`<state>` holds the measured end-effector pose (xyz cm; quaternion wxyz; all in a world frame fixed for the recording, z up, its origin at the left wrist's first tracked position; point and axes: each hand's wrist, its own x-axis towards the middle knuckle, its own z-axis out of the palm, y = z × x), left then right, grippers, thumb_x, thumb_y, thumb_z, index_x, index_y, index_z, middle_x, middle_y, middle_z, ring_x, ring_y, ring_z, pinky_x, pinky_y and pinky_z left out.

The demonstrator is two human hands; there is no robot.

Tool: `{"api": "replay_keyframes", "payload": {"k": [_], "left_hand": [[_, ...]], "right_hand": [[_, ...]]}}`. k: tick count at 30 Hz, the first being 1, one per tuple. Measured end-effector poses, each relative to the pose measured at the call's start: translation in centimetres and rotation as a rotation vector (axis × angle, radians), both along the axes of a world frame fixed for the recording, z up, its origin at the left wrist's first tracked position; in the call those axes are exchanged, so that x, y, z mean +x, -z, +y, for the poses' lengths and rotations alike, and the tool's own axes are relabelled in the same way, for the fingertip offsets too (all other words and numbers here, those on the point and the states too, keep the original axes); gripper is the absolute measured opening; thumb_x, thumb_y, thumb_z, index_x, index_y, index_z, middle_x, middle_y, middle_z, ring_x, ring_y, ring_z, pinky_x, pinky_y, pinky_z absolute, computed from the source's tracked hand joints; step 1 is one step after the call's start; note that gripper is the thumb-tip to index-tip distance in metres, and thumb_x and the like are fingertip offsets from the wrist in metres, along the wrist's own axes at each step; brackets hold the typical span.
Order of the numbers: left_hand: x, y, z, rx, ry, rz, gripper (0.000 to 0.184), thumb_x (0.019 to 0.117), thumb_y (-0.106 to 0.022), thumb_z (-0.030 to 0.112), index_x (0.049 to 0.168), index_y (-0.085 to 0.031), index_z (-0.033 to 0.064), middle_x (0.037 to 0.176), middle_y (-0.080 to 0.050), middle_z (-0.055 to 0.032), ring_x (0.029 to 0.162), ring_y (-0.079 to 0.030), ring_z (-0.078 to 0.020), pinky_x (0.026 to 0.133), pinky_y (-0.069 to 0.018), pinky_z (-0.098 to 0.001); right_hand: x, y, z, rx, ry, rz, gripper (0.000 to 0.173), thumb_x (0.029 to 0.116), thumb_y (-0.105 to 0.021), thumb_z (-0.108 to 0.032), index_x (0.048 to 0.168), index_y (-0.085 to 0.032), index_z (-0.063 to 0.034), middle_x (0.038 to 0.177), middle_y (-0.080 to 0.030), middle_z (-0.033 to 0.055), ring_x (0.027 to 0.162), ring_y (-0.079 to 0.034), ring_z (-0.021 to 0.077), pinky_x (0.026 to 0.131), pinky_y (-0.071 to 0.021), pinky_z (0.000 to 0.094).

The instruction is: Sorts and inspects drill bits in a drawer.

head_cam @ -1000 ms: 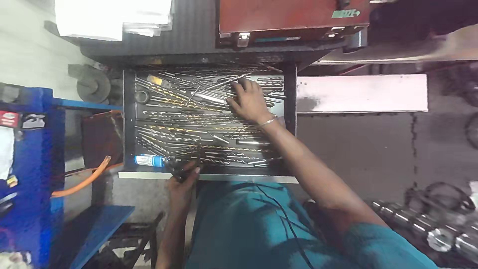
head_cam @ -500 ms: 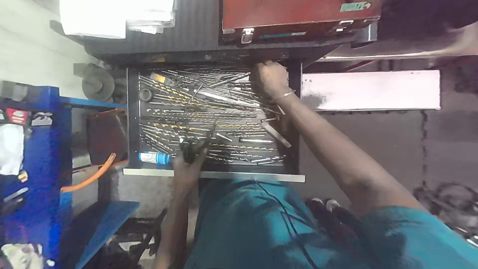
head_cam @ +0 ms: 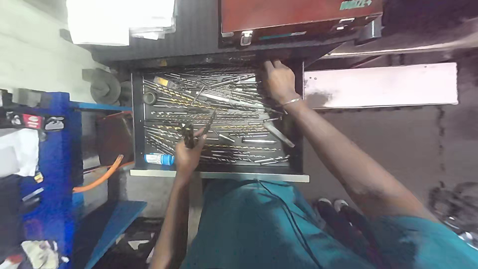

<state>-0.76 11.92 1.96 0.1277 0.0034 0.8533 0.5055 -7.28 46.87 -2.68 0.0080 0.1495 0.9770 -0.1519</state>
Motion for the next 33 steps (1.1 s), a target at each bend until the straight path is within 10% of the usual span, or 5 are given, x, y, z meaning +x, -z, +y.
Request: {"api": "replay_keyframes", "payload": {"k": [9, 14, 23, 26, 33], "left_hand": [[-9.2, 2.2, 1.5, -0.316, 0.128, 0.103, 0.029, 0.0965, -0.071, 0.031, 0.112, -0.072, 0.0065, 0.101, -0.074, -0.0109, 0.091, -0.072, -0.0225, 0.086, -0.0569, -0.0510], [-13.3, 4.9, 4.4, -0.369, 0.196, 0.425, 0.025, 0.0964, -0.068, 0.021, 0.113, -0.075, 0.0032, 0.118, -0.074, -0.0123, 0.107, -0.071, -0.0258, 0.098, -0.0534, -0.0489], [-15.3, 7.7, 6.3, -0.506, 0.219, 0.612, 0.030, 0.0905, -0.065, 0.005, 0.118, -0.075, 0.0120, 0.124, -0.072, -0.0091, 0.097, -0.074, -0.0297, 0.077, -0.0595, -0.0524], [-15.6, 7.8, 5.9, -0.449, 0.150, 0.615, 0.030, 0.0918, -0.066, 0.006, 0.120, -0.075, 0.0113, 0.136, -0.067, -0.0056, 0.112, -0.071, -0.0245, 0.092, -0.0583, -0.0462], [-8.7, 4.0, 1.5, -0.253, -0.004, 0.323, 0.029, 0.0975, -0.070, 0.029, 0.106, -0.073, 0.0014, 0.089, -0.074, -0.0092, 0.079, -0.071, -0.0141, 0.078, -0.0590, -0.0366]], "right_hand": [[0.5, 1.3, -4.9, -0.156, -0.236, 0.150, 0.028, 0.1016, -0.057, -0.027, 0.118, -0.070, -0.0094, 0.125, -0.065, 0.0182, 0.119, -0.061, 0.0399, 0.099, -0.0488, 0.0596], [2.2, 1.5, -5.8, -0.135, -0.187, 0.192, 0.026, 0.1007, -0.056, -0.027, 0.114, -0.072, -0.0114, 0.124, -0.066, 0.0157, 0.119, -0.060, 0.0383, 0.099, -0.0469, 0.0589], [2.6, 1.9, -7.6, -0.185, -0.412, 0.178, 0.031, 0.1025, -0.051, -0.028, 0.118, -0.072, -0.0106, 0.131, -0.066, 0.0119, 0.130, -0.057, 0.0332, 0.113, -0.0414, 0.0546], [0.8, 1.9, -8.6, -0.178, -0.505, 0.150, 0.027, 0.0994, -0.054, -0.021, 0.116, -0.072, -0.0086, 0.129, -0.067, 0.0124, 0.128, -0.058, 0.0344, 0.110, -0.0440, 0.0536], [-2.6, 1.8, -9.5, -0.110, -0.473, 0.017, 0.043, 0.0898, -0.065, -0.019, 0.131, -0.065, -0.0065, 0.138, -0.060, 0.0189, 0.130, -0.055, 0.0399, 0.109, -0.0418, 0.0591]]}}
